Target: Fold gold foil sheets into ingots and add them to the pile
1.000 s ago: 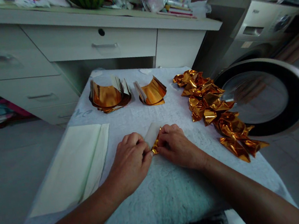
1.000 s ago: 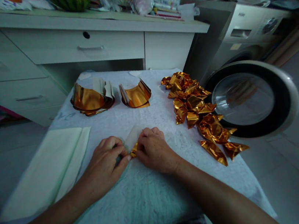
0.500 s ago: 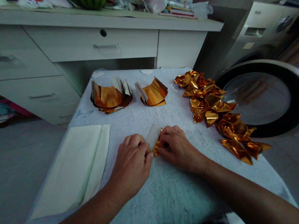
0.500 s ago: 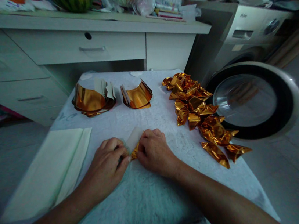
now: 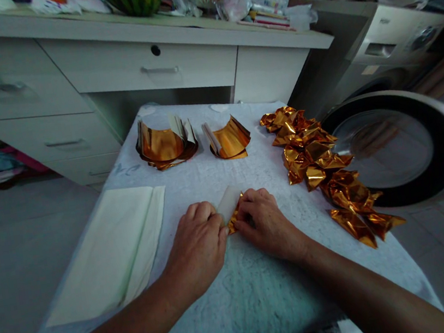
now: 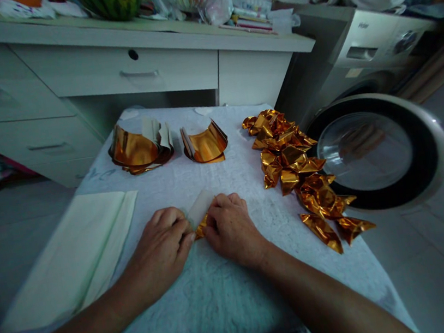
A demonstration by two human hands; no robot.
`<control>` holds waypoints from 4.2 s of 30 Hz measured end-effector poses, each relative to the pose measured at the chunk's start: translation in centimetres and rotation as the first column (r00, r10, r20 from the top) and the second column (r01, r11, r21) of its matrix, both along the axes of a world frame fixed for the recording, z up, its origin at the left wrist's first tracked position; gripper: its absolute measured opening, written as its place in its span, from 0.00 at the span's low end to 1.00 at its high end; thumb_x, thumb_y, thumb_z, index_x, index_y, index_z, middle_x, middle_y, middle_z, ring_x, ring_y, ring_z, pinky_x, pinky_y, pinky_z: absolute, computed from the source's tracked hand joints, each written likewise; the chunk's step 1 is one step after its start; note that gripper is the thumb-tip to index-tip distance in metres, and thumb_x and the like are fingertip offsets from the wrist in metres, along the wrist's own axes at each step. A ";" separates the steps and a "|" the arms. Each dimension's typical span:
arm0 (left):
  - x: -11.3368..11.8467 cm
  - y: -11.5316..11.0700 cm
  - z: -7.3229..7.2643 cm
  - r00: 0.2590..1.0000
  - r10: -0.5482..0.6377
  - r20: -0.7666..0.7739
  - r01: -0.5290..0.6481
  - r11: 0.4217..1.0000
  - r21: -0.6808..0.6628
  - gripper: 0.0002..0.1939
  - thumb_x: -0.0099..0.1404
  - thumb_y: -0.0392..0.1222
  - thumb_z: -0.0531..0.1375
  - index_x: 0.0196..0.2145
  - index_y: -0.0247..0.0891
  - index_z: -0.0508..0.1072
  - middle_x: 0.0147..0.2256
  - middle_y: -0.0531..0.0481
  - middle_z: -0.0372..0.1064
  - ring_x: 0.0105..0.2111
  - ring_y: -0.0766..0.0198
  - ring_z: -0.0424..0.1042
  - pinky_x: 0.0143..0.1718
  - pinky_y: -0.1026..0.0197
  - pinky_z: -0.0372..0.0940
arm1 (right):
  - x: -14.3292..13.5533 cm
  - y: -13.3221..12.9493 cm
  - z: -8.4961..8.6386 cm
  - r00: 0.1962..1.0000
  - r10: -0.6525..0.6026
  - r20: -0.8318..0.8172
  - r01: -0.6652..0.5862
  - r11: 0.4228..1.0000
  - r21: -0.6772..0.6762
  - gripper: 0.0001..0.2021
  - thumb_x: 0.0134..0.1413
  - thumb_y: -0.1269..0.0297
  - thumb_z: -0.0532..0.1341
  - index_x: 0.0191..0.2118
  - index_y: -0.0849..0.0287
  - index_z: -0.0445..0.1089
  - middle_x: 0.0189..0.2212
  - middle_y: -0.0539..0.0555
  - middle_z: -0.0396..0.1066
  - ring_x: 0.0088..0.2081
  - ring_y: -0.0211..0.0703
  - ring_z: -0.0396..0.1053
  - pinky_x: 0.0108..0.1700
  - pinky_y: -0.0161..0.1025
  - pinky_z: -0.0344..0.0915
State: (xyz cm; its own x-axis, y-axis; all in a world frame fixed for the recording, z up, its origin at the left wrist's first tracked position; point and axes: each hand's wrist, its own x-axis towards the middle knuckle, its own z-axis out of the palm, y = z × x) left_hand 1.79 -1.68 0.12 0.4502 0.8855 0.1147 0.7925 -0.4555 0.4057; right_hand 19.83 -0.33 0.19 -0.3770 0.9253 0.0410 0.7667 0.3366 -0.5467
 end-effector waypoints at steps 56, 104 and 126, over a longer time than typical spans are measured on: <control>-1.0 0.7 -0.2 0.986 -0.027 0.162 0.046 0.992 -0.115 0.16 0.61 0.30 0.59 0.43 0.46 0.76 0.43 0.49 0.66 0.47 0.54 0.63 0.48 0.48 0.60 | 1.2 0.1 0.8 0.994 0.082 -0.067 -0.089 0.990 -0.111 0.25 0.48 0.82 0.53 0.51 0.54 0.57 0.43 0.53 0.68 0.45 0.47 0.59 0.50 0.46 0.54; 0.1 1.4 0.3 0.742 0.302 0.599 -0.125 0.940 -0.318 0.37 0.63 0.39 0.60 0.65 0.46 0.48 0.37 0.51 0.69 0.36 0.58 0.73 0.43 0.51 0.67 | 2.0 2.6 0.1 0.560 -0.288 -0.777 -0.119 0.900 -0.419 0.11 0.50 0.63 0.66 0.37 0.58 0.64 0.29 0.47 0.69 0.29 0.34 0.68 0.32 0.33 0.63; -0.9 2.3 0.9 0.376 0.538 0.754 -0.067 0.828 -0.558 0.07 0.59 0.43 0.64 0.29 0.37 0.74 0.25 0.55 0.69 0.25 0.69 0.65 0.28 0.66 0.60 | 2.1 2.0 0.1 0.497 -0.340 -0.798 -0.201 0.850 -0.487 0.15 0.49 0.58 0.71 0.39 0.59 0.71 0.29 0.48 0.72 0.27 0.33 0.66 0.29 0.31 0.61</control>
